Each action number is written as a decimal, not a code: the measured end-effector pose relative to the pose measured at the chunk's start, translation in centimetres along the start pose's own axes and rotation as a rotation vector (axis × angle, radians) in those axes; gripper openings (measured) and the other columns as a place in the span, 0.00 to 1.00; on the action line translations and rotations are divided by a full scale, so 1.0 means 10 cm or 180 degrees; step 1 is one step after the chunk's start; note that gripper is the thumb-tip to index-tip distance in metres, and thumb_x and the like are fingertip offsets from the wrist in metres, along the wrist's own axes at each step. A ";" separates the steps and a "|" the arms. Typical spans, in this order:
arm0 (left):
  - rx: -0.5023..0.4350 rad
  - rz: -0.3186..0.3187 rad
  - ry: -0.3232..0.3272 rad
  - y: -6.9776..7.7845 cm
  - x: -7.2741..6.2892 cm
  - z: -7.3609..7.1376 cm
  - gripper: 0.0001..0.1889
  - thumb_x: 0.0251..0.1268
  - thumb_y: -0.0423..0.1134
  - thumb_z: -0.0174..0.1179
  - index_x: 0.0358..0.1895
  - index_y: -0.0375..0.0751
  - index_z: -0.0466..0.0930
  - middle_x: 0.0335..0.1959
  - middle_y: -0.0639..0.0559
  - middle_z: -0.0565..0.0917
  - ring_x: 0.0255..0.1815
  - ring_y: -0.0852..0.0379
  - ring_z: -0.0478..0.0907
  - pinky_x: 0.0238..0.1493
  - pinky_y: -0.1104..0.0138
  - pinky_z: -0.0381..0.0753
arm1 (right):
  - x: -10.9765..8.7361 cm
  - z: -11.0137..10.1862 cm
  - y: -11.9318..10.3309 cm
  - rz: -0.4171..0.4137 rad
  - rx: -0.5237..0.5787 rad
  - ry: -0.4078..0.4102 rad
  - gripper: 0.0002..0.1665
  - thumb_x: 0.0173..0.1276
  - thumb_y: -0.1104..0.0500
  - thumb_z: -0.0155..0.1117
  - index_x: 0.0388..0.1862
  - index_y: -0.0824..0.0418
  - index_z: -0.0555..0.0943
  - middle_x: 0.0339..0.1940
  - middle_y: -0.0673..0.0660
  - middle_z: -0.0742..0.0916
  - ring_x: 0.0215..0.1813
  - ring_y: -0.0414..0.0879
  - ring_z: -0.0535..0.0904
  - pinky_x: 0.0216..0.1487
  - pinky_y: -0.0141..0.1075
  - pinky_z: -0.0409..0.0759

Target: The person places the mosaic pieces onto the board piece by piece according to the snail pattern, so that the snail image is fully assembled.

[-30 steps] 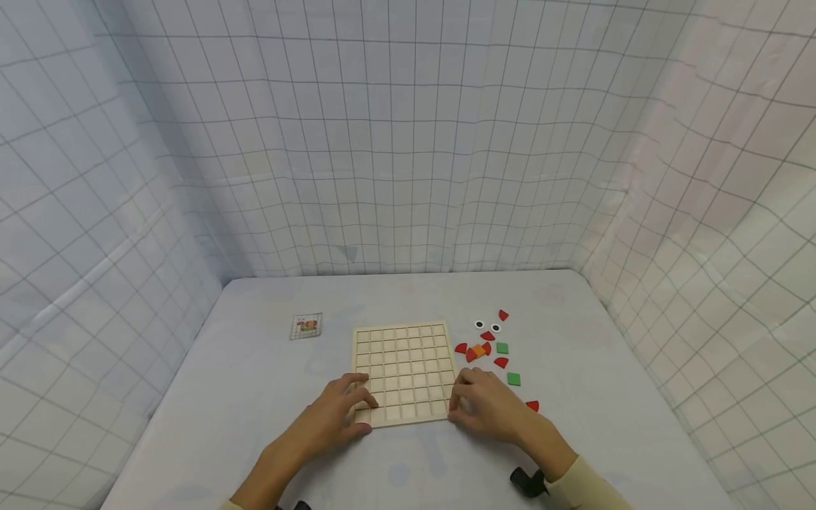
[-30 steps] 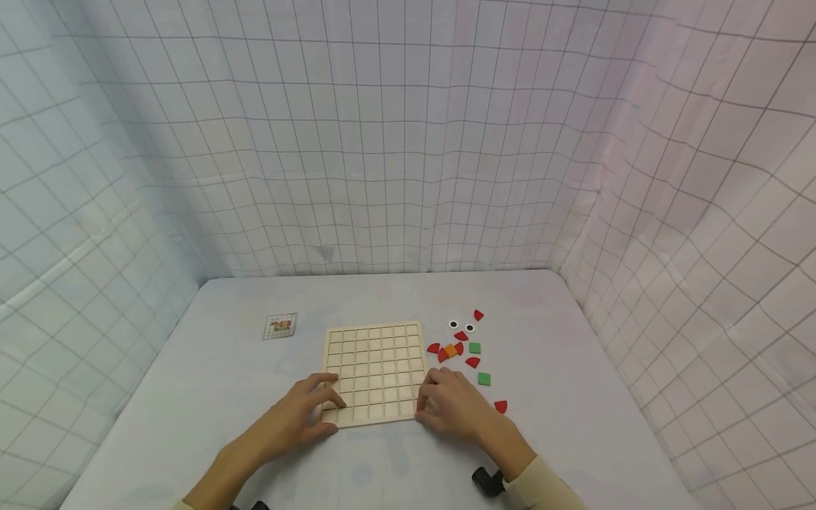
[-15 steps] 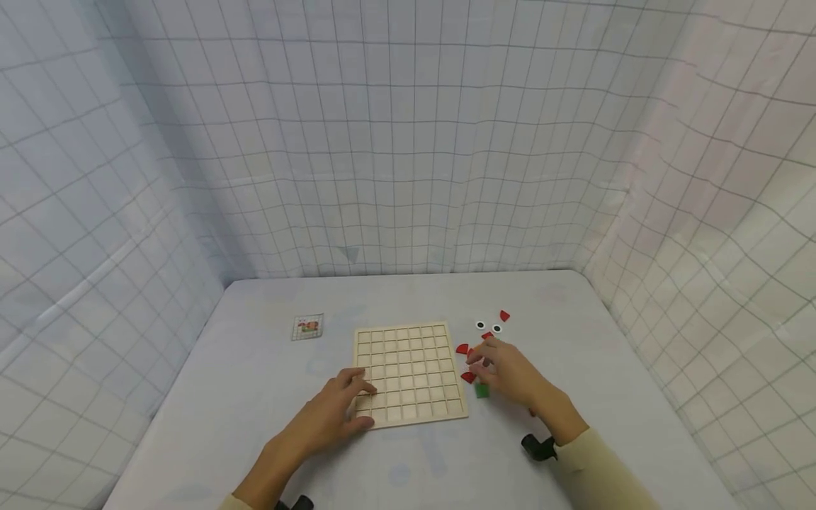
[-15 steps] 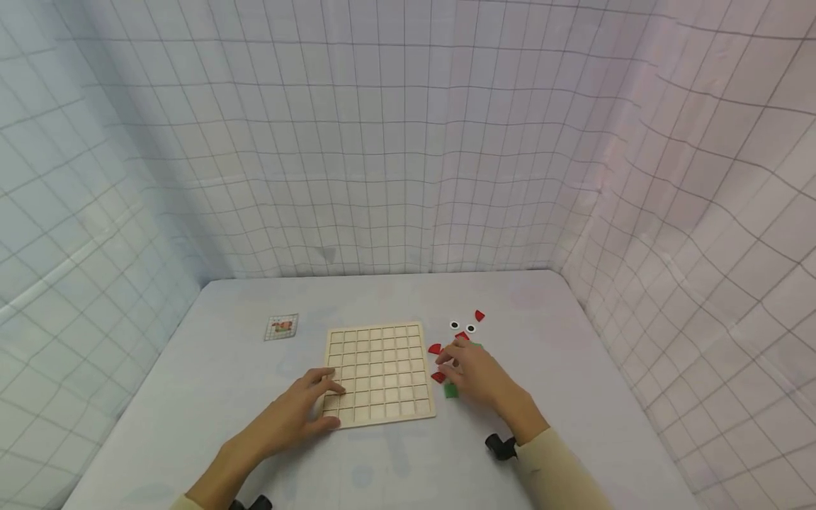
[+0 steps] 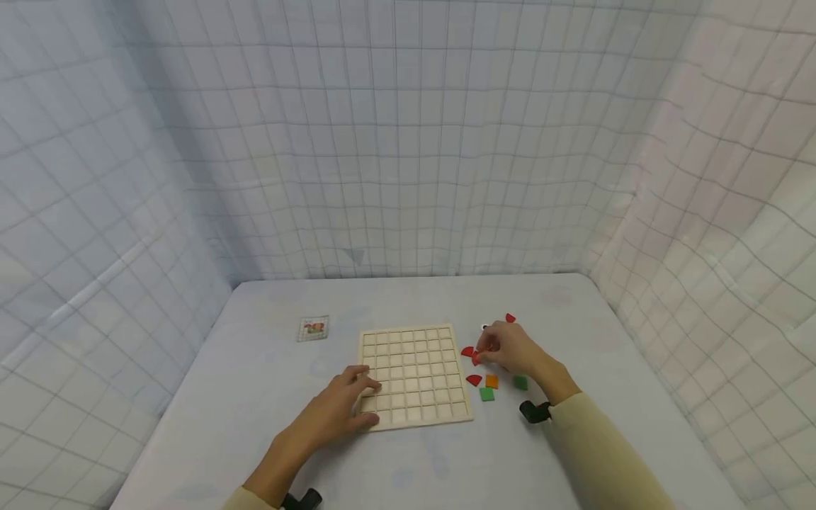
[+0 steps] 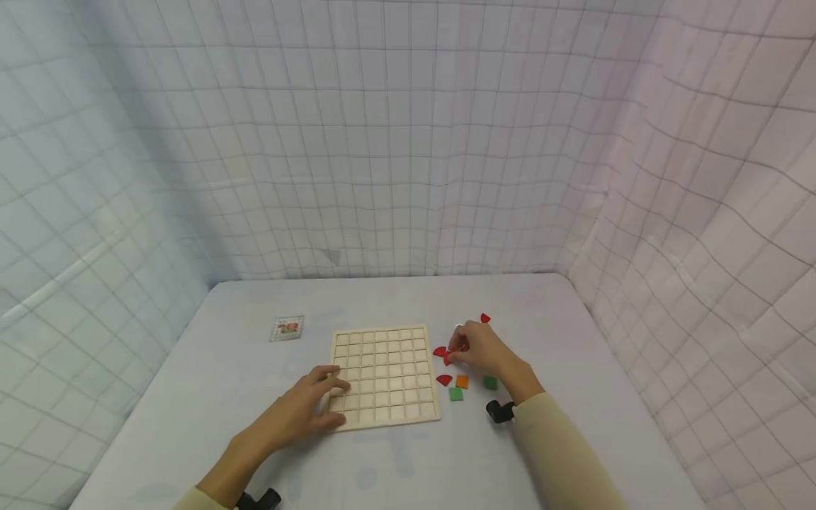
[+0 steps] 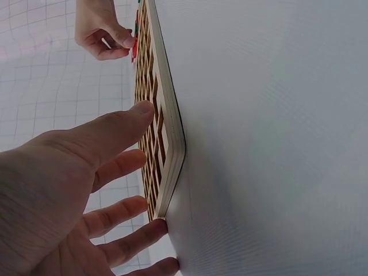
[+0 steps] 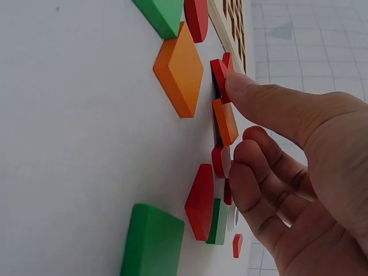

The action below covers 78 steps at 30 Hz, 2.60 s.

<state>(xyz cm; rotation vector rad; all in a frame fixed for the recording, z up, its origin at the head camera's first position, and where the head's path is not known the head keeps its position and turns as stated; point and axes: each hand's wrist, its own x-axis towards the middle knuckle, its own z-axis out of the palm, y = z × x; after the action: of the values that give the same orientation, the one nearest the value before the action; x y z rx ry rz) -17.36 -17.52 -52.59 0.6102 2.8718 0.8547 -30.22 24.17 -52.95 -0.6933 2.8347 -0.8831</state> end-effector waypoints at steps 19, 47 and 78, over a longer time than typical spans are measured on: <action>0.0094 -0.0103 0.0019 0.01 0.01 0.02 0.30 0.69 0.49 0.86 0.69 0.46 0.88 0.85 0.35 0.77 0.82 0.27 0.78 0.69 0.30 0.87 | 0.22 0.03 0.08 0.0606 -0.0119 0.0246 0.19 0.84 0.60 0.76 0.69 0.62 0.90 0.55 0.63 0.90 0.51 0.51 0.87 0.53 0.44 0.94; 0.0205 -0.0304 -0.0161 -0.02 0.04 0.01 0.46 0.53 0.58 0.93 0.77 0.50 0.86 0.91 0.26 0.68 0.87 0.19 0.70 0.74 0.24 0.81 | 0.29 0.13 0.12 0.0816 -0.0044 0.0512 0.17 0.83 0.58 0.78 0.64 0.65 0.91 0.55 0.65 0.93 0.50 0.54 0.87 0.61 0.52 0.94; 0.0243 -0.0251 -0.0267 -0.02 0.06 -0.04 0.57 0.55 0.60 0.92 0.85 0.38 0.76 0.89 0.24 0.68 0.85 0.21 0.73 0.79 0.29 0.79 | 0.53 0.44 -0.53 0.0079 0.0296 0.0592 0.14 0.82 0.60 0.79 0.61 0.62 0.94 0.55 0.60 0.92 0.47 0.46 0.88 0.44 0.35 0.89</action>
<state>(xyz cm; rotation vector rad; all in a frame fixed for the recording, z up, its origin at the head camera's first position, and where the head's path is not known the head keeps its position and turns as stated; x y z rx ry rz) -18.03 -17.66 -52.29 0.5227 2.8423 0.6944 -31.88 15.69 -53.42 -0.5921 2.9308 -1.1226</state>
